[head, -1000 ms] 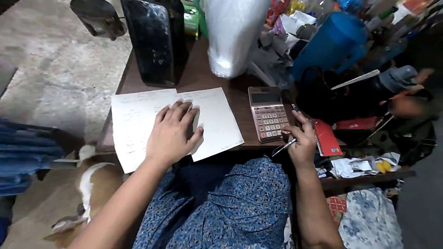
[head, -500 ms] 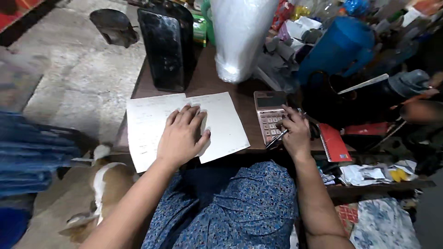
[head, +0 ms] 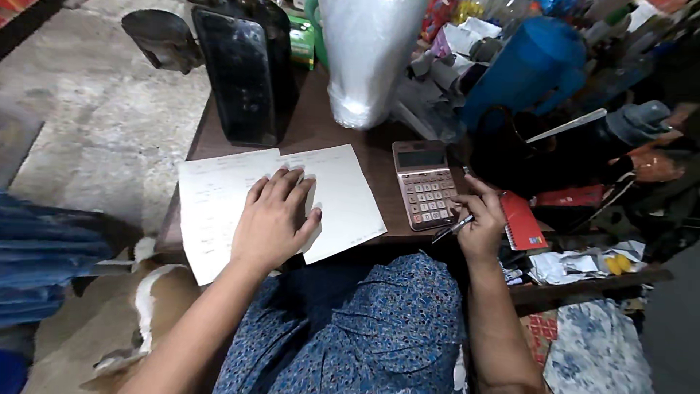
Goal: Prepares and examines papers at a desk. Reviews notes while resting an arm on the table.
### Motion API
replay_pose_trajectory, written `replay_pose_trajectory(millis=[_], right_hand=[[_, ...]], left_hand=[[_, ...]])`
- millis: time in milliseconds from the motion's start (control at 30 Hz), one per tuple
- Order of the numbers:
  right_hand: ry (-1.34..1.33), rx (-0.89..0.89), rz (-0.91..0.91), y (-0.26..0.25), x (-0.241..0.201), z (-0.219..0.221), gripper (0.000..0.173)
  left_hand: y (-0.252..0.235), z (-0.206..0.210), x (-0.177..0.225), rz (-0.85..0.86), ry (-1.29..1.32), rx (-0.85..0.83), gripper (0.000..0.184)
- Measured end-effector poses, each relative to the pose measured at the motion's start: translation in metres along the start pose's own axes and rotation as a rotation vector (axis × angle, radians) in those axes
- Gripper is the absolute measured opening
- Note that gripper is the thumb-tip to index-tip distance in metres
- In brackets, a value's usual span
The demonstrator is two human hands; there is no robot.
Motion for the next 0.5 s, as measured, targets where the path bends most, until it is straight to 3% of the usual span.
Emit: replay_pose_trajectory(millis=[200, 500], right_hand=[[-0.028, 0.146, -0.14, 0.019, -0.009, -0.011, 0.02], [0.056, 0.232, -0.041, 0.026, -0.004, -0.003, 0.02]], left_hand=[[0.001, -0.001, -0.001, 0.006, -0.001, 0.023, 0.071], [0.001, 0.001, -0.004, 0.003, -0.022, 0.023, 0.071]])
Point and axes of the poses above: each hand's wrist, its own y-axis away from the middle knuckle, its own z-axis out of the palm, x = y × z, the point moved 10 cm from there along -y, towards the middle knuckle
